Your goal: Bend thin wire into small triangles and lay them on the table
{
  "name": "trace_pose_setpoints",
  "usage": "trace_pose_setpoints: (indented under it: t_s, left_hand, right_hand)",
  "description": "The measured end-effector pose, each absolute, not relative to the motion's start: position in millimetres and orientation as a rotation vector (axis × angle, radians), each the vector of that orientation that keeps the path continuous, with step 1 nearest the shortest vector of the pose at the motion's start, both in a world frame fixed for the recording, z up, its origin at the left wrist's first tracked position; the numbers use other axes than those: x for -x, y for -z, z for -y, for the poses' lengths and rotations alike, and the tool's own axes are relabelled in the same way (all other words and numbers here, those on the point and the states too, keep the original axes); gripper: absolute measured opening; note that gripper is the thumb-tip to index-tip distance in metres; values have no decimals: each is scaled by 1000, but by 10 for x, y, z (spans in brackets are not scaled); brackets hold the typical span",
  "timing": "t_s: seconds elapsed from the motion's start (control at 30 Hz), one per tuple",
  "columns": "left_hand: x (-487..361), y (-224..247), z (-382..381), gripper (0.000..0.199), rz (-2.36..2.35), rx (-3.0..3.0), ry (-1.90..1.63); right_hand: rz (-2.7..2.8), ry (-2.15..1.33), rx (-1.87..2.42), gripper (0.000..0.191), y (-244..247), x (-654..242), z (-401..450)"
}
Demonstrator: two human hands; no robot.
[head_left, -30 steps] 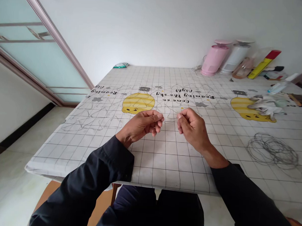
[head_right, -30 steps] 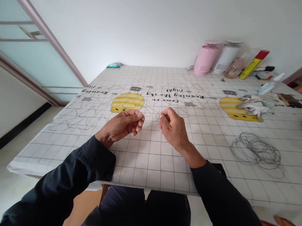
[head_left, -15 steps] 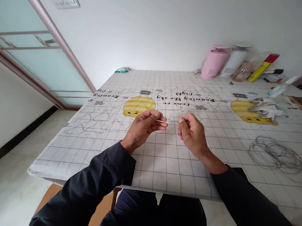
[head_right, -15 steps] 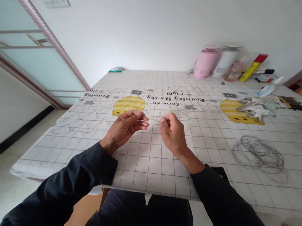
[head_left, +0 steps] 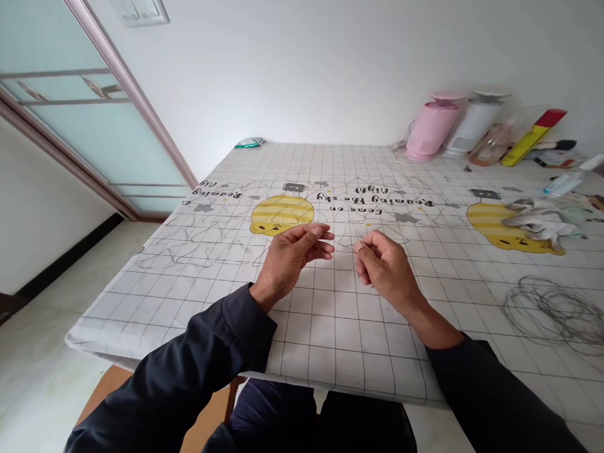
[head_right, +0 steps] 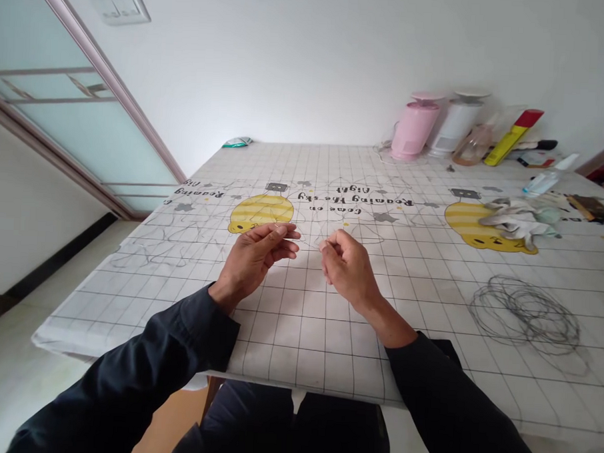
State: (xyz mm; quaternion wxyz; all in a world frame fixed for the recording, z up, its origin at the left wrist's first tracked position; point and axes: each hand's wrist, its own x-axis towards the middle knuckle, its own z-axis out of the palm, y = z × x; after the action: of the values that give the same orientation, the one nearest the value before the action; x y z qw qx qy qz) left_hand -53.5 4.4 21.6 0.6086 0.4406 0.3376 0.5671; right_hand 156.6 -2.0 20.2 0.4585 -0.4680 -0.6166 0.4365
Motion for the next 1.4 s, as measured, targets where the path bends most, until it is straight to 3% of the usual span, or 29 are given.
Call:
trace_pose_setpoints:
  t_s: [0.2, 0.33, 0.57, 0.7, 0.87, 1.13, 1.4]
  left_hand:
    - [577, -234, -59, 36, -797, -1030, -1279]
    - [572, -263, -24, 34, -890, -1103, -1196]
    - [488, -244, 91, 34, -1029, -1376, -913]
    - [478, -222, 84, 38, -1043, -1396, -822]
    - [521, -221, 43, 20, -942, -1232, -797]
    - [523, -259, 27, 11, -925, -1163, -872]
    - [489, -197, 14, 15, -1105, -1196, -992]
  right_hand:
    - [1757, -1097, 1030, 36, -247, -1754, -42]
    - [1613, -1005, 976, 47, -270, -1928, -172]
    - [1811, -950, 967, 41, -129, -1764, -188]
    - [1828, -723, 967, 24, -77, -1595, -119]
    - [1724, -817, 960, 29, -105, -1584, -87]
    - [1529, -1090, 927, 31, -133, -1617, -111]
    - [1808, -879, 911, 29, -170, -1708, -77]
